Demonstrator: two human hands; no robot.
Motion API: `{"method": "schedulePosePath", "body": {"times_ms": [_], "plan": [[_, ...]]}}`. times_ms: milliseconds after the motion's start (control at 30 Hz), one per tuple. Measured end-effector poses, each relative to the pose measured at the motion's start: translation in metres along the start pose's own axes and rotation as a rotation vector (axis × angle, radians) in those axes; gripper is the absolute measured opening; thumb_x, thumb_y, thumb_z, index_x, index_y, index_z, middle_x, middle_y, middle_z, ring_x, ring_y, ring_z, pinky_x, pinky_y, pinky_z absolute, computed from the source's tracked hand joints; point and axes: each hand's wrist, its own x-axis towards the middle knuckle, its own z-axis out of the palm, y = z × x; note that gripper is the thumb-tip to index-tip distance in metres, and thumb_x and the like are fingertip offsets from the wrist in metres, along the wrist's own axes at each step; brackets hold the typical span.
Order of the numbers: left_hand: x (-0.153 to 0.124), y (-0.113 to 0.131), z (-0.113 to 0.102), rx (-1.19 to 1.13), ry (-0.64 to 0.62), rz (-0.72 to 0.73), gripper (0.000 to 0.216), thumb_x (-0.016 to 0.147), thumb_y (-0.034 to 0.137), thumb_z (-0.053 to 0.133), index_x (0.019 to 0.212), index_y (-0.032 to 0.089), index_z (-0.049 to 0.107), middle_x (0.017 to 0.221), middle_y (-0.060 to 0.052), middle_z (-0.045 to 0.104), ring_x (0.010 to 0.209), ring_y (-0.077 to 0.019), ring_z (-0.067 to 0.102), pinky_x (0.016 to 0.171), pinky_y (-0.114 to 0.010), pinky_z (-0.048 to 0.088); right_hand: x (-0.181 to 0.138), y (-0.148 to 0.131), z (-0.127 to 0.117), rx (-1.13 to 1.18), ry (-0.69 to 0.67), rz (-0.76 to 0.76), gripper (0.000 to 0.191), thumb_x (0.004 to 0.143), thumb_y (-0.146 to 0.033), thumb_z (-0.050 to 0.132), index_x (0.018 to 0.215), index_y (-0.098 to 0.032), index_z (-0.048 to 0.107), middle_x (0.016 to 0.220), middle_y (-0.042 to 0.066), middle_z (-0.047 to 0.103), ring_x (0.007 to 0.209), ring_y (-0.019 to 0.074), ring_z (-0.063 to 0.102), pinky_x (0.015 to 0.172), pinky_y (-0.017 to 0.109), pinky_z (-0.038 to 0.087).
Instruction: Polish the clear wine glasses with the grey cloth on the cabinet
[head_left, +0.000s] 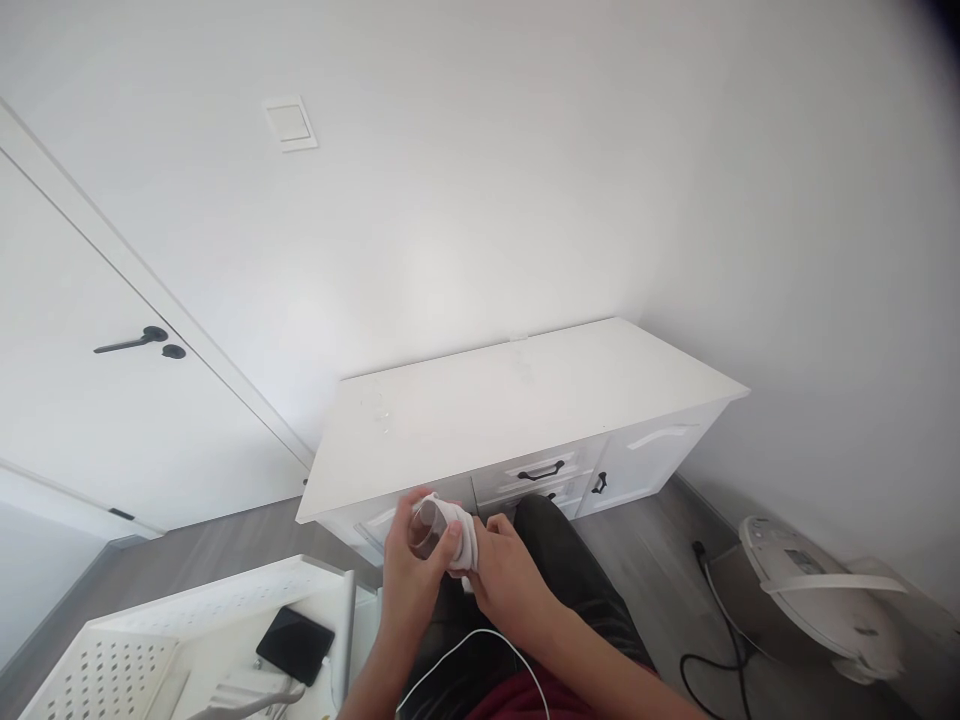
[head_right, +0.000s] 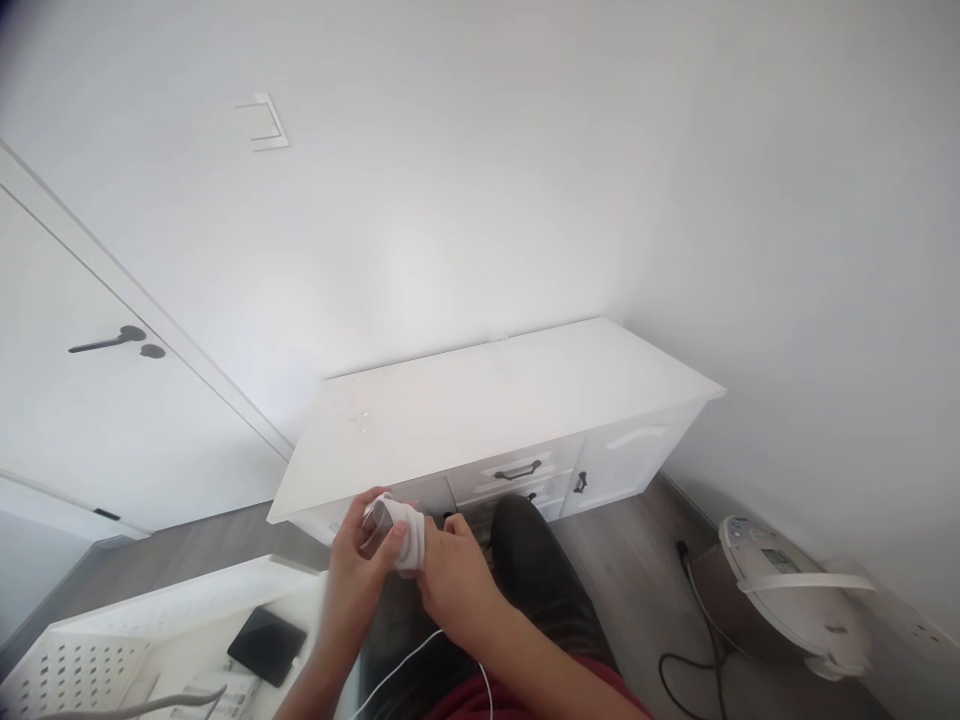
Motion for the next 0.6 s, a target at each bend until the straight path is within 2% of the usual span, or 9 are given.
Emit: {"method": "schedulePosePath", "body": {"times_ms": [67, 133, 200, 267, 333, 400, 500, 567, 600], "plan": [[-0.001, 0.000, 0.001, -0.077, 0.024, 0.008, 0.056, 0.081, 0.043, 0.083, 0.127, 0.023, 0.059, 0.114, -0.011, 0.076, 0.104, -0.0246, 0.073, 0.088, -0.034, 0.059, -0.001, -0.002, 0.003, -0.138, -0.022, -0.041, 0.031, 0.089, -0.009, 0.046, 0.112, -0.012, 0.066, 0.097, 0.013, 0.070, 0.077, 0.0237, 0.053, 0.087, 0.045, 0.042], [0.000, -0.002, -0.001, -0.124, -0.011, 0.007, 0.043, 0.079, 0.041, 0.085, 0.112, 0.020, 0.066, 0.111, -0.011, 0.076, 0.100, -0.0233, 0.073, 0.083, -0.030, 0.058, -0.003, -0.003, 0.005, -0.039, -0.031, -0.029, 0.027, 0.090, -0.013, 0.048, 0.108, -0.013, 0.067, 0.099, 0.013, 0.071, 0.080, 0.0246, 0.055, 0.086, 0.043, 0.044], [0.002, -0.007, -0.005, -0.249, -0.095, -0.025, 0.038, 0.079, 0.044, 0.085, 0.102, 0.018, 0.067, 0.105, -0.011, 0.076, 0.096, -0.0242, 0.073, 0.080, -0.030, 0.058, -0.005, -0.002, 0.005, 0.250, -0.023, 0.043, 0.020, 0.095, -0.025, 0.053, 0.105, -0.016, 0.069, 0.101, 0.010, 0.071, 0.089, 0.0251, 0.059, 0.089, 0.040, 0.045], [0.003, -0.012, -0.009, -0.414, -0.174, -0.079, 0.049, 0.075, 0.049, 0.087, 0.108, 0.018, 0.066, 0.106, -0.013, 0.077, 0.096, -0.0275, 0.074, 0.079, -0.033, 0.059, -0.007, 0.001, 0.005, 0.665, -0.077, 0.174, 0.027, 0.096, -0.043, 0.063, 0.102, -0.018, 0.071, 0.098, 0.007, 0.071, 0.092, 0.0232, 0.061, 0.088, 0.035, 0.046], [0.003, -0.017, -0.011, -0.505, -0.229, -0.133, 0.059, 0.071, 0.050, 0.089, 0.114, 0.018, 0.065, 0.112, -0.016, 0.077, 0.097, -0.0306, 0.074, 0.080, -0.036, 0.059, -0.007, 0.004, 0.004, 1.039, -0.196, 0.352, 0.043, 0.086, -0.057, 0.075, 0.101, -0.017, 0.071, 0.091, 0.004, 0.070, 0.084, 0.0192, 0.062, 0.082, 0.031, 0.047], [0.000, -0.020, -0.010, -0.511, -0.247, -0.151, 0.052, 0.072, 0.048, 0.088, 0.109, 0.019, 0.065, 0.122, -0.018, 0.075, 0.105, -0.0328, 0.073, 0.083, -0.038, 0.059, -0.008, 0.006, 0.003, 1.229, -0.302, 0.465, 0.052, 0.076, -0.062, 0.083, 0.099, -0.017, 0.070, 0.085, 0.002, 0.068, 0.076, 0.0159, 0.060, 0.076, 0.028, 0.047], [-0.004, -0.020, -0.010, -0.385, -0.174, -0.042, 0.033, 0.079, 0.042, 0.083, 0.095, 0.019, 0.066, 0.132, -0.017, 0.072, 0.117, -0.0342, 0.070, 0.092, -0.040, 0.057, -0.007, 0.004, -0.001, 1.021, -0.298, 0.343, 0.038, 0.083, -0.053, 0.078, 0.094, -0.017, 0.071, 0.085, 0.003, 0.069, 0.075, 0.0163, 0.060, 0.074, 0.028, 0.047], [-0.004, -0.018, -0.012, -0.254, -0.100, 0.074, 0.028, 0.080, 0.038, 0.083, 0.093, 0.019, 0.066, 0.127, -0.015, 0.075, 0.120, -0.0337, 0.069, 0.098, -0.040, 0.054, -0.005, 0.002, -0.006, 0.620, -0.231, 0.134, 0.014, 0.089, -0.031, 0.069, 0.091, -0.017, 0.073, 0.085, 0.004, 0.072, 0.076, 0.0189, 0.061, 0.080, 0.033, 0.049], [-0.003, -0.016, -0.014, -0.206, -0.064, 0.119, 0.027, 0.081, 0.037, 0.082, 0.094, 0.020, 0.066, 0.123, -0.014, 0.076, 0.121, -0.0331, 0.068, 0.101, -0.041, 0.053, -0.004, 0.002, -0.008, 0.407, -0.191, 0.030, 0.012, 0.087, -0.019, 0.064, 0.092, -0.018, 0.074, 0.086, 0.005, 0.074, 0.078, 0.0207, 0.063, 0.087, 0.037, 0.050]]}}
